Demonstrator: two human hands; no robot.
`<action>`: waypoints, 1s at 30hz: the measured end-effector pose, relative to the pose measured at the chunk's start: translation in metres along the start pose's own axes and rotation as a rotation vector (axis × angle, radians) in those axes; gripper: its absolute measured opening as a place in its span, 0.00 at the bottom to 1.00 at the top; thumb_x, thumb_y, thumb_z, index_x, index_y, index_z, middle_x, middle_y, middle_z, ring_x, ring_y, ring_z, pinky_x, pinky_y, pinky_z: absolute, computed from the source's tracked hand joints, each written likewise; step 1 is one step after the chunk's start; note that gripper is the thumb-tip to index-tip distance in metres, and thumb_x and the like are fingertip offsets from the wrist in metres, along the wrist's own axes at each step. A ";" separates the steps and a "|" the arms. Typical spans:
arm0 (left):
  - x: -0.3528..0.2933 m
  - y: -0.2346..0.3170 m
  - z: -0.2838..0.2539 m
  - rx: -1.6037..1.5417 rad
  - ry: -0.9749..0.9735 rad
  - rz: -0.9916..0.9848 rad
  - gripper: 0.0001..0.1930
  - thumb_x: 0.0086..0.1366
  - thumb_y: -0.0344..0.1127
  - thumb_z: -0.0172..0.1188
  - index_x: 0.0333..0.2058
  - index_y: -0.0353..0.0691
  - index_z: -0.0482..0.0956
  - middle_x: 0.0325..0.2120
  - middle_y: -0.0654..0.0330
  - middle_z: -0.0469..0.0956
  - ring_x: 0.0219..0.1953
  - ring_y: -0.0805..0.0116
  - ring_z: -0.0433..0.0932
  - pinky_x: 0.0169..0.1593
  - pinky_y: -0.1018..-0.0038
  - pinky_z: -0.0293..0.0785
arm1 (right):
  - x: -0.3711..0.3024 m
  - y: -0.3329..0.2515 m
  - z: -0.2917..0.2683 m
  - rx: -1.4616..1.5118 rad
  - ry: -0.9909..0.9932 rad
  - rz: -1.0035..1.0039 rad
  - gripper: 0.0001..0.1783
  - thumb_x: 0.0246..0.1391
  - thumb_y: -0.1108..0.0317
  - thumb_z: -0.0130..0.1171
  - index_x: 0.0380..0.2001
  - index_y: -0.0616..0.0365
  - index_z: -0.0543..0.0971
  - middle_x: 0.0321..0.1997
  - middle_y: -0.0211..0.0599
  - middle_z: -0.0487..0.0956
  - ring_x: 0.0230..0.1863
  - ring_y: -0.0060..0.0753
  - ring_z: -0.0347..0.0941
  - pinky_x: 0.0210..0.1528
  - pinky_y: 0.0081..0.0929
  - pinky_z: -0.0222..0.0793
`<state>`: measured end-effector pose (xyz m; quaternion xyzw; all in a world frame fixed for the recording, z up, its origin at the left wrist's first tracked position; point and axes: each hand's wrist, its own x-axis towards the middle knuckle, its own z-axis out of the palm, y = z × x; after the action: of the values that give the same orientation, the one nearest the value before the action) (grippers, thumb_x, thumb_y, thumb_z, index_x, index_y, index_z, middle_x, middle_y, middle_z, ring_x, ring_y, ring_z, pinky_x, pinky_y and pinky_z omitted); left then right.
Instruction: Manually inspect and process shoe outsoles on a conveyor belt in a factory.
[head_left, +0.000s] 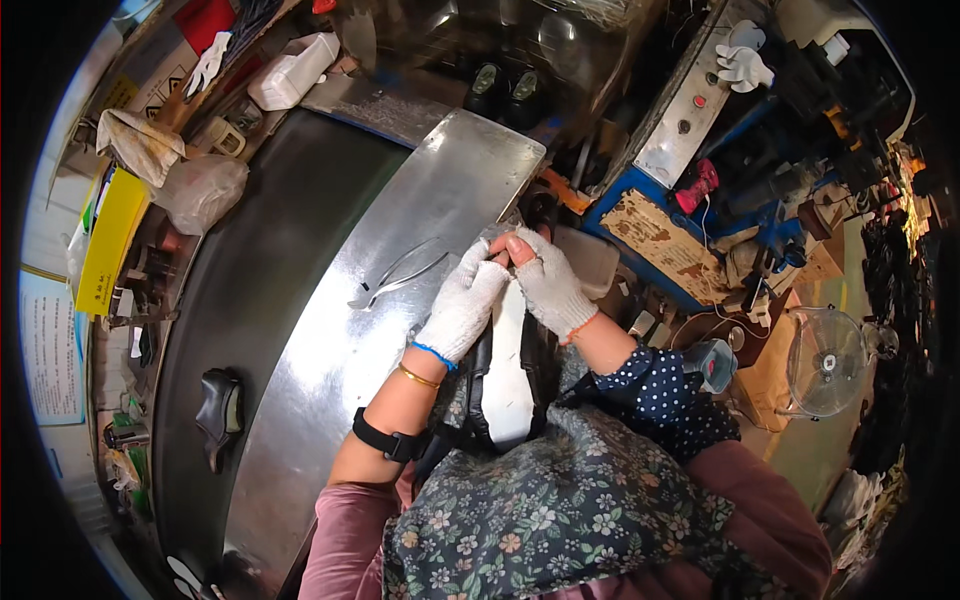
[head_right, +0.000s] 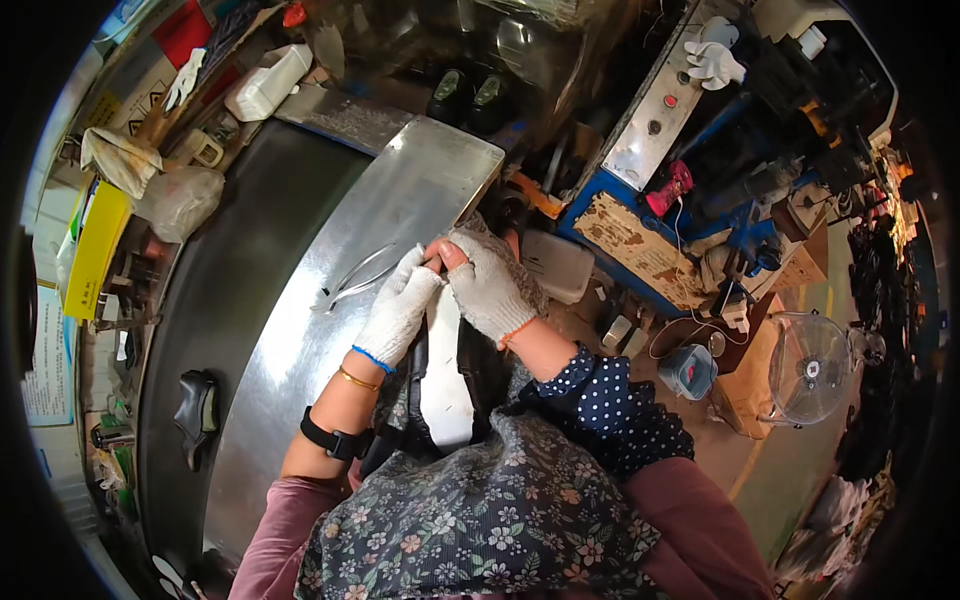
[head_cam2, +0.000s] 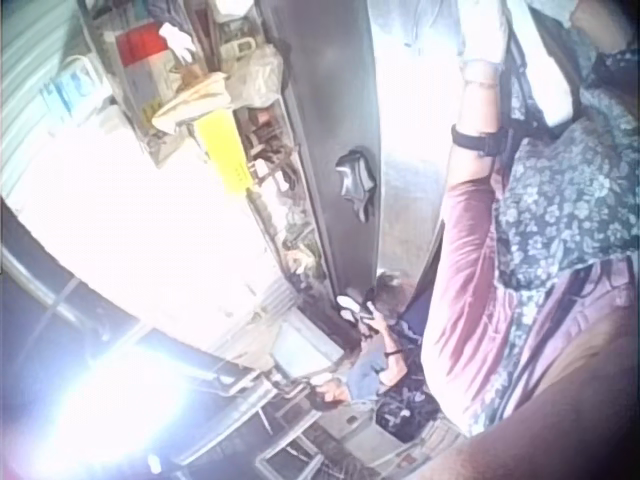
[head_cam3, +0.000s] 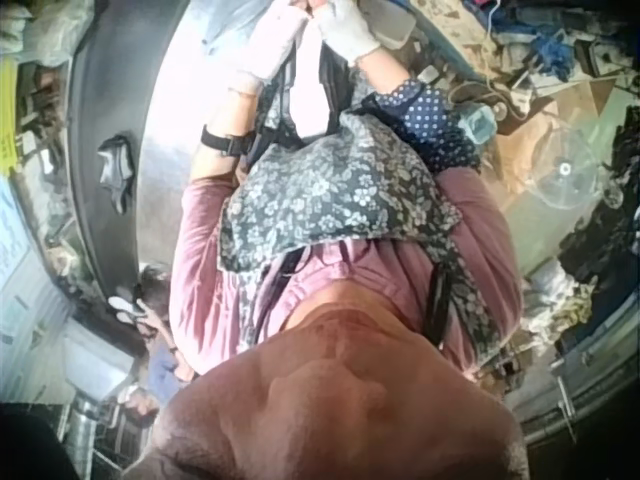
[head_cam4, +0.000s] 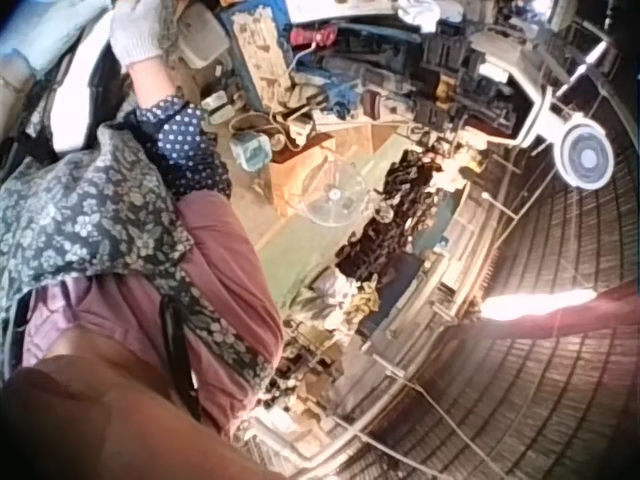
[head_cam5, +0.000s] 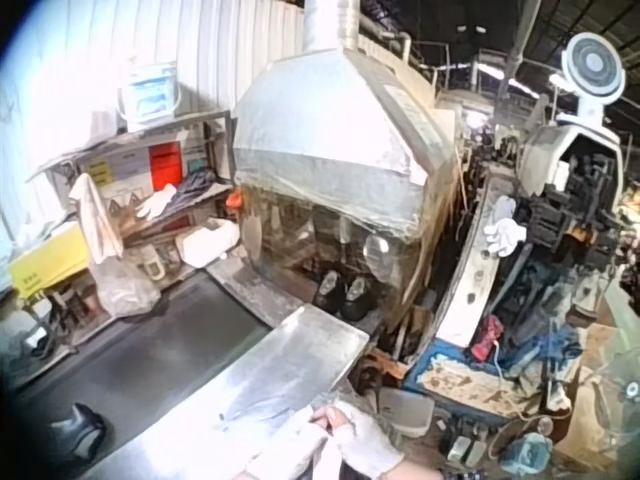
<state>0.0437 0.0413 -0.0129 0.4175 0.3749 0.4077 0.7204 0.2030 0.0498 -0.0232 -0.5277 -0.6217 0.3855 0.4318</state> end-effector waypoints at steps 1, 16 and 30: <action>-0.003 -0.005 -0.004 0.033 0.015 -0.041 0.30 0.73 0.41 0.55 0.68 0.35 0.59 0.56 0.61 0.74 0.55 0.73 0.72 0.60 0.76 0.66 | -0.001 -0.001 -0.004 0.243 -0.116 0.142 0.19 0.70 0.58 0.45 0.44 0.59 0.81 0.38 0.31 0.82 0.45 0.27 0.75 0.55 0.25 0.64; 0.002 0.004 0.062 0.587 0.018 0.367 0.17 0.60 0.33 0.60 0.49 0.40 0.75 0.38 0.55 0.76 0.42 0.61 0.76 0.48 0.69 0.73 | -0.024 0.010 -0.074 1.401 -0.338 0.296 0.31 0.73 0.48 0.38 0.64 0.63 0.67 0.64 0.43 0.73 0.65 0.36 0.68 0.68 0.33 0.61; -0.083 -0.017 -0.086 -0.119 0.788 0.121 0.13 0.65 0.29 0.57 0.47 0.30 0.77 0.40 0.56 0.80 0.43 0.69 0.78 0.49 0.74 0.76 | -0.119 0.033 -0.127 1.183 -0.095 0.782 0.39 0.48 0.49 0.62 0.56 0.69 0.72 0.52 0.54 0.79 0.49 0.48 0.80 0.53 0.45 0.78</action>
<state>-0.0598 -0.0136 -0.0441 0.2079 0.5729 0.5992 0.5191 0.3415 -0.0605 -0.0282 -0.3719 -0.0914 0.8076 0.4485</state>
